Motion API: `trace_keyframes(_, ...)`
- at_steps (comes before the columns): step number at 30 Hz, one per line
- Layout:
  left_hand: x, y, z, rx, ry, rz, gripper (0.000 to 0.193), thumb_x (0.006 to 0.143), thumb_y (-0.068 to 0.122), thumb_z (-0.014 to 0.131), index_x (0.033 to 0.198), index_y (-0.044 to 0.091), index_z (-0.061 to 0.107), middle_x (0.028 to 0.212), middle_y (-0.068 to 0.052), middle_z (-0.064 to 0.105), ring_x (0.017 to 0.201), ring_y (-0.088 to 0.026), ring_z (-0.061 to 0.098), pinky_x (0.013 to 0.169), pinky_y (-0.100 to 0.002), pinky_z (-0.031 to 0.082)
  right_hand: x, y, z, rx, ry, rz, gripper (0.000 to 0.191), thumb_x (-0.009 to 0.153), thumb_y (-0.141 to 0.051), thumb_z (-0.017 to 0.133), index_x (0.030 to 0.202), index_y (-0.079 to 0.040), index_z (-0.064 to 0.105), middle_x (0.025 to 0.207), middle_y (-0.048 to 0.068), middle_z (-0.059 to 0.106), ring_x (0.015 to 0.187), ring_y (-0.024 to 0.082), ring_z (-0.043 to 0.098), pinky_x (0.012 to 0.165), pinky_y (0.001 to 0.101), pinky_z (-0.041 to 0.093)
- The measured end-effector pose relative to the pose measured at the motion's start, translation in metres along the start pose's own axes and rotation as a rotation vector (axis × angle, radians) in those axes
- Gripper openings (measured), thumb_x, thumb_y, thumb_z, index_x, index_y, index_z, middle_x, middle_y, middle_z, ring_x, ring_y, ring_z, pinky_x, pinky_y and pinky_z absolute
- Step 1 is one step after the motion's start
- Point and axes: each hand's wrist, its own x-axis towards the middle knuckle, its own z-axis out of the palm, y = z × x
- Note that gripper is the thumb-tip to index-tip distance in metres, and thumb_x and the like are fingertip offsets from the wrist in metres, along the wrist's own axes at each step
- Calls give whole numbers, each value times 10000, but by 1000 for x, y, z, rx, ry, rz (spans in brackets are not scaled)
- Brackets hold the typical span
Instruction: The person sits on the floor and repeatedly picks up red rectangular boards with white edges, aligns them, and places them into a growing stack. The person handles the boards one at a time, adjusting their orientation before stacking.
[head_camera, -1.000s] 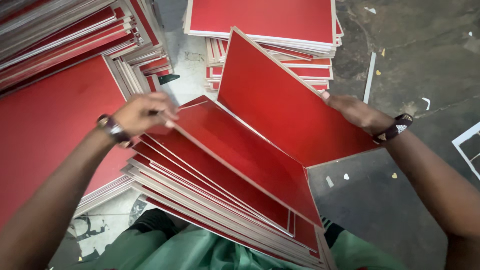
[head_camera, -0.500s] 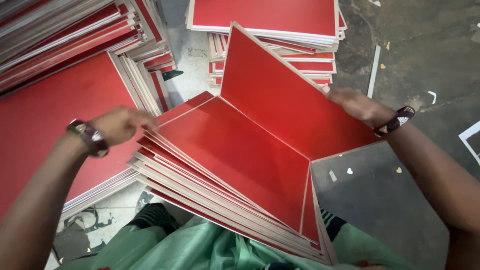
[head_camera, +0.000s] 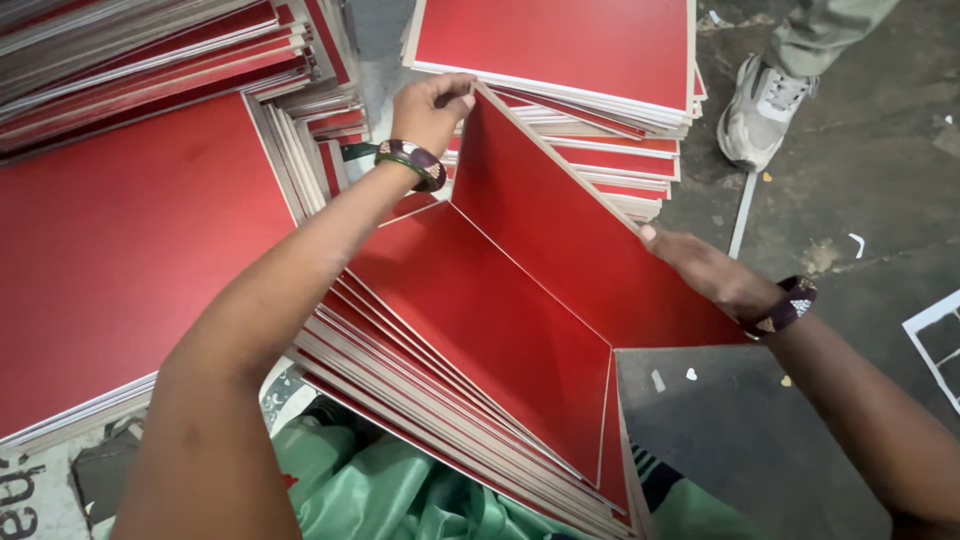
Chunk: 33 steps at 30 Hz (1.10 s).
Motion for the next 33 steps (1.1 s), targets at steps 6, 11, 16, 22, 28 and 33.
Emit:
trace_keyframes(6, -11, -7, -4, -46, 26, -9, 258, 876, 72, 720, 1125, 47, 784, 881, -32, 788, 775, -80, 708, 746, -244, 580, -1, -3, -4, 5, 46, 92, 663, 992, -517, 425, 1408, -26, 585, 1344, 97, 689, 1211, 193, 613, 1045, 337, 441)
trace_keyframes(11, -13, -6, -8, -204, 33, -161, 205, 891, 166, 783, 1044, 32, 797, 830, -31, 754, 716, -68, 670, 686, -226, 563, -2, -3, -2, 12, -3, 34, 658, 1000, -514, 398, 1409, -32, 580, 1366, 87, 685, 1225, 182, 618, 1049, 331, 442)
trace_keyframes(16, -8, -7, -7, -364, 60, -326, 162, 846, 155, 807, 962, 44, 796, 866, -14, 765, 755, -70, 699, 706, -235, 603, -1, -3, -1, 64, -55, -21, 659, 998, -516, 395, 1425, -39, 551, 1391, 81, 655, 1255, 178, 595, 1059, 342, 443)
trace_keyframes(22, -5, -6, -7, -423, 40, -390, 141, 848, 128, 786, 972, 62, 791, 911, 6, 765, 829, -72, 699, 766, -236, 596, 2, 1, -5, 1, -61, -60, 663, 1009, -529, 376, 1405, -38, 581, 1362, 86, 681, 1229, 186, 618, 1053, 346, 454)
trace_keyframes(28, -6, -5, -10, -533, 3, -401, 142, 864, 78, 748, 998, 33, 761, 914, 11, 764, 822, -55, 705, 763, -203, 583, 6, 8, -9, 46, -88, -35, 646, 1014, -509, 356, 1410, -46, 571, 1352, 86, 680, 1211, 176, 625, 1038, 345, 477)
trace_keyframes(33, -6, -7, -8, -680, -38, -342, 163, 870, -8, 725, 1028, -32, 754, 845, -18, 714, 685, -59, 586, 675, -200, 518, 7, 15, -9, 33, -23, 55, 633, 1020, -488, 366, 1409, -34, 573, 1343, 106, 683, 1200, 191, 626, 1028, 353, 484)
